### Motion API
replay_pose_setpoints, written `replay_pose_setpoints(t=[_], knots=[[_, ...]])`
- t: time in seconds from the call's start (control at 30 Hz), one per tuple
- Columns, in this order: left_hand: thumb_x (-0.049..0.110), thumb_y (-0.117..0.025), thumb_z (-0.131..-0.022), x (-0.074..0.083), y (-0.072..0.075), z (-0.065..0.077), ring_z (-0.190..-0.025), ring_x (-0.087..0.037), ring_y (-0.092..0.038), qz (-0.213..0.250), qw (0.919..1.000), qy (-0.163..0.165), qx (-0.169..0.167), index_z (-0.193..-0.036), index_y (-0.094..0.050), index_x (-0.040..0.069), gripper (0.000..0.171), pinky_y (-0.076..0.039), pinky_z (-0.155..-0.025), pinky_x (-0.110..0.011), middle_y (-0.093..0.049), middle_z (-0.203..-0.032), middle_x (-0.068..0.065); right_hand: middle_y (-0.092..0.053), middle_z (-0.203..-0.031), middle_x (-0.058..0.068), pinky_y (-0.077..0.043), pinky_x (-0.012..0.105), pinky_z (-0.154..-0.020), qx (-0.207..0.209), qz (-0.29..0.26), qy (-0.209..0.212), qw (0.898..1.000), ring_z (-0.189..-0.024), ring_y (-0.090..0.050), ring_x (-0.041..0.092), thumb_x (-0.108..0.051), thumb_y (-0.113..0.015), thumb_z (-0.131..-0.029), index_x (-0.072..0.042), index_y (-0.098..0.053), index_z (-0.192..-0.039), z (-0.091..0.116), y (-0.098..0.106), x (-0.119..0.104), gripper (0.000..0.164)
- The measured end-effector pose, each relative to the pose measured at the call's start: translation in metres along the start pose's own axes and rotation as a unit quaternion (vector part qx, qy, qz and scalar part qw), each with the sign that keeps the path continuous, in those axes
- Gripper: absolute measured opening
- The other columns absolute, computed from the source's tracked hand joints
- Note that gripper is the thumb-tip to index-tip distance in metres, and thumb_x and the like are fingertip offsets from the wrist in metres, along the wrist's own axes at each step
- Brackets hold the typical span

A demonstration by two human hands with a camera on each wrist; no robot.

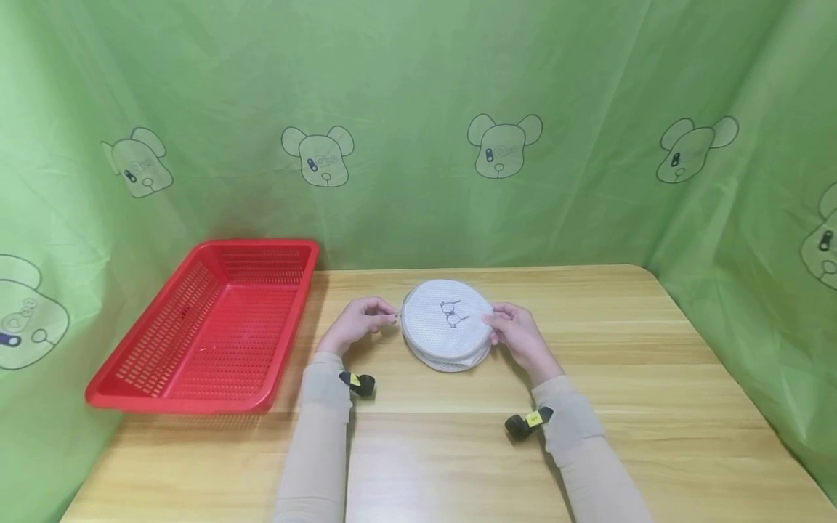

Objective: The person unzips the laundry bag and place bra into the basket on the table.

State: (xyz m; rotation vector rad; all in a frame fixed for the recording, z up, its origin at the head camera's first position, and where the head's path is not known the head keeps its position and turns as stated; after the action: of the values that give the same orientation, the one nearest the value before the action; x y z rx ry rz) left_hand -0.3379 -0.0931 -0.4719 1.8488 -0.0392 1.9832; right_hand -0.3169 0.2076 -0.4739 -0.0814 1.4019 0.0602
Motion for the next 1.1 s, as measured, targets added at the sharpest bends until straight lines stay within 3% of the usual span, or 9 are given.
replay_pose_setpoints(t=[0.3, 0.63, 0.9, 1.1], knots=[[0.010, -0.069, -0.088, -0.0015, 0.0007, 0.0011, -0.079, -0.029, -0.060, -0.024, 0.9993, -0.015, -0.024, -0.102, -0.069, 0.005, 0.015, -0.049, -0.067, -0.029, -0.068, -0.094, -0.015, -0.065, -0.081, -0.007, -0.046, 0.015, -0.053, 0.007, 0.001, -0.005, 1.000, -0.056, -0.050, 0.002, -0.001, -0.055, -0.094, 0.016, -0.038, -0.134, 0.0011, 0.0000, -0.0009, 0.047], [0.009, -0.069, -0.087, -0.0013, -0.0009, 0.0012, -0.089, -0.031, -0.060, -0.022, 0.9987, -0.019, -0.042, -0.103, -0.069, 0.002, 0.017, -0.050, -0.071, -0.029, -0.067, -0.086, 0.003, -0.065, -0.081, -0.007, -0.046, 0.014, -0.052, 0.010, -0.002, -0.007, 1.000, -0.055, -0.050, 0.002, -0.001, -0.055, -0.093, 0.016, -0.038, -0.135, 0.0020, -0.0005, -0.0020, 0.048], [0.010, -0.070, -0.086, -0.0004, -0.0021, 0.0027, -0.090, -0.028, -0.062, -0.027, 0.9980, -0.012, -0.057, -0.105, -0.069, 0.001, 0.021, -0.051, -0.075, -0.031, -0.070, -0.089, -0.001, -0.065, -0.080, -0.008, -0.046, 0.014, -0.051, 0.014, -0.002, -0.009, 1.000, -0.055, -0.049, 0.002, 0.000, -0.055, -0.093, 0.015, -0.037, -0.136, 0.0021, -0.0001, -0.0016, 0.049], [0.013, -0.071, -0.086, 0.0017, -0.0040, 0.0034, -0.089, -0.030, -0.062, -0.043, 0.9959, -0.024, -0.076, -0.104, -0.069, 0.000, 0.022, -0.049, -0.079, -0.032, -0.071, -0.091, -0.006, -0.065, -0.080, -0.008, -0.046, 0.014, -0.051, 0.017, -0.004, -0.010, 1.000, -0.055, -0.049, 0.002, 0.000, -0.055, -0.093, 0.015, -0.037, -0.136, 0.0010, 0.0007, -0.0003, 0.048]])
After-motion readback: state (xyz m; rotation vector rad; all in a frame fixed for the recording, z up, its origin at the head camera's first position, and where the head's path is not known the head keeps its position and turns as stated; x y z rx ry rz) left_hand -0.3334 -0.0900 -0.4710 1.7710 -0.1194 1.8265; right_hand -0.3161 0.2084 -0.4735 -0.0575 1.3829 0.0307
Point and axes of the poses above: each hand's wrist, its own z-axis away from the middle knuckle, its own y-axis out of the back of the hand, x = y × z, the point moved 5 cm from there along -z, towards the middle knuckle
